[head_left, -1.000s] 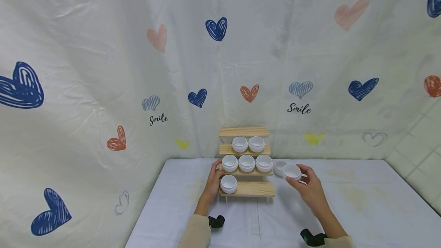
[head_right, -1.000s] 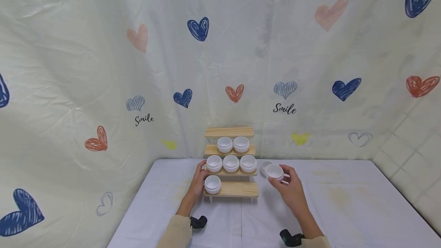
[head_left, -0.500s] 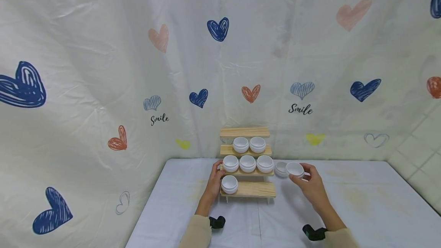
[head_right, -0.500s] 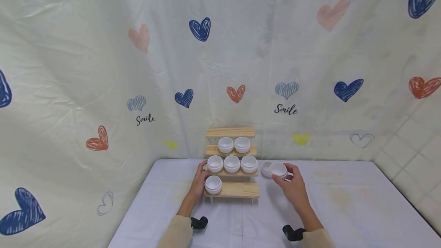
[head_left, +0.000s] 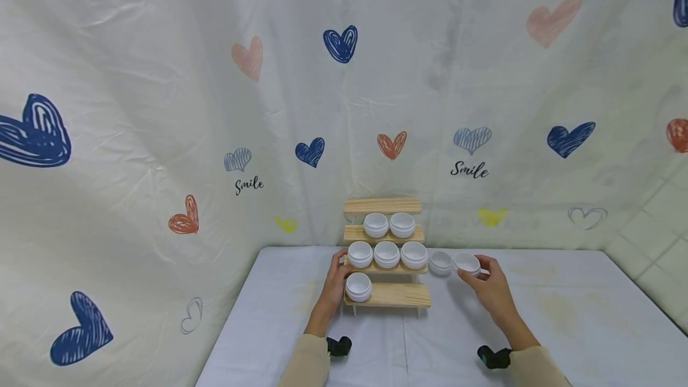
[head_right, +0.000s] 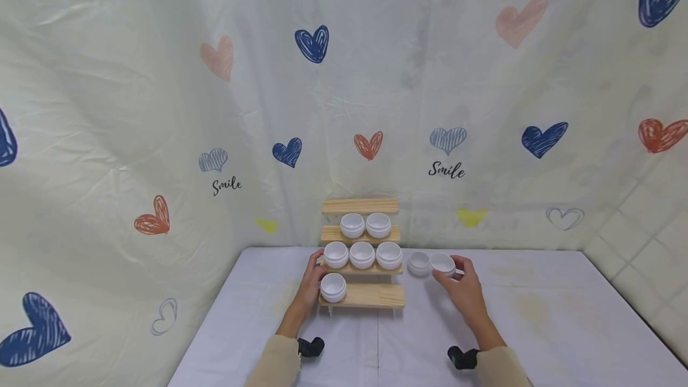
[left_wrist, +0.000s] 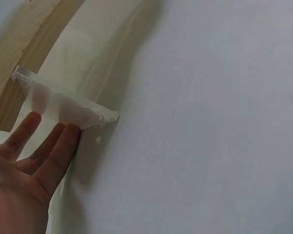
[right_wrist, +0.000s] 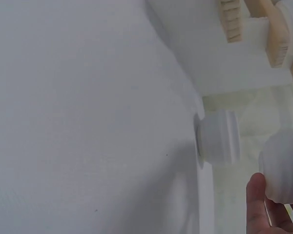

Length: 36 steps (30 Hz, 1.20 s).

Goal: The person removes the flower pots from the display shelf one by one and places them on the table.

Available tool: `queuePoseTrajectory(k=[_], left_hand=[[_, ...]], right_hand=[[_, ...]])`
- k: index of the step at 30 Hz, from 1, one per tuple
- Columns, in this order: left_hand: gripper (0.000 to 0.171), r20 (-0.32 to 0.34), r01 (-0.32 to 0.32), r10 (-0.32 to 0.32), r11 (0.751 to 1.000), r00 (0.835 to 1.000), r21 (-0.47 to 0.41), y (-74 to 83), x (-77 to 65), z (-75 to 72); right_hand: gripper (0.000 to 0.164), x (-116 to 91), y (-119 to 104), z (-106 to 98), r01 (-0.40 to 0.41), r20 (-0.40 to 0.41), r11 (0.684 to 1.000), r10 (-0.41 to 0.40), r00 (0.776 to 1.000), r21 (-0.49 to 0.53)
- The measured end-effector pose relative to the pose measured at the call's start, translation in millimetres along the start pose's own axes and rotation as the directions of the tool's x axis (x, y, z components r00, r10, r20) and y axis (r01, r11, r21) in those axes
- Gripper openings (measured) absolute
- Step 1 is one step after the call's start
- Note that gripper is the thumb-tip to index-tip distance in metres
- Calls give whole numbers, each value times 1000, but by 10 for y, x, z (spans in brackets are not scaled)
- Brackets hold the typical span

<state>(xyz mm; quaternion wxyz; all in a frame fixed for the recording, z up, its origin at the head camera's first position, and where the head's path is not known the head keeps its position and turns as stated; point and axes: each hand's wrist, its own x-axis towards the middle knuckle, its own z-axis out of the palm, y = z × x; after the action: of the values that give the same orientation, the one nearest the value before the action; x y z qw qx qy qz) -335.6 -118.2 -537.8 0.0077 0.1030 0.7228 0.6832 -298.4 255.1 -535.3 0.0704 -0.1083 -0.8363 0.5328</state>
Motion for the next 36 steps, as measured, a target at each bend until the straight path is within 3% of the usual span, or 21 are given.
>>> queuePoseTrajectory(k=[4,13,23,36], left_hand=[[43,-1,-11,11,1000,1000,14,-21,18,-4],[45,-56,-13,16,999,998,38,-361,180,41],[45,-83,-27,32,998,996,53,-373,160,63],[45,-81,-19,25,997,996,74,-361,154,65]], right_hand=[[85,57,73,-16,8,7,1000,-8,1000,9],[84,173,153,-62,28,12,999,-29,1000,23],[78,269,198,-82,28,-10,999,-29,1000,-22],[82,384,258,-71,12,7,998,-11,1000,-54]])
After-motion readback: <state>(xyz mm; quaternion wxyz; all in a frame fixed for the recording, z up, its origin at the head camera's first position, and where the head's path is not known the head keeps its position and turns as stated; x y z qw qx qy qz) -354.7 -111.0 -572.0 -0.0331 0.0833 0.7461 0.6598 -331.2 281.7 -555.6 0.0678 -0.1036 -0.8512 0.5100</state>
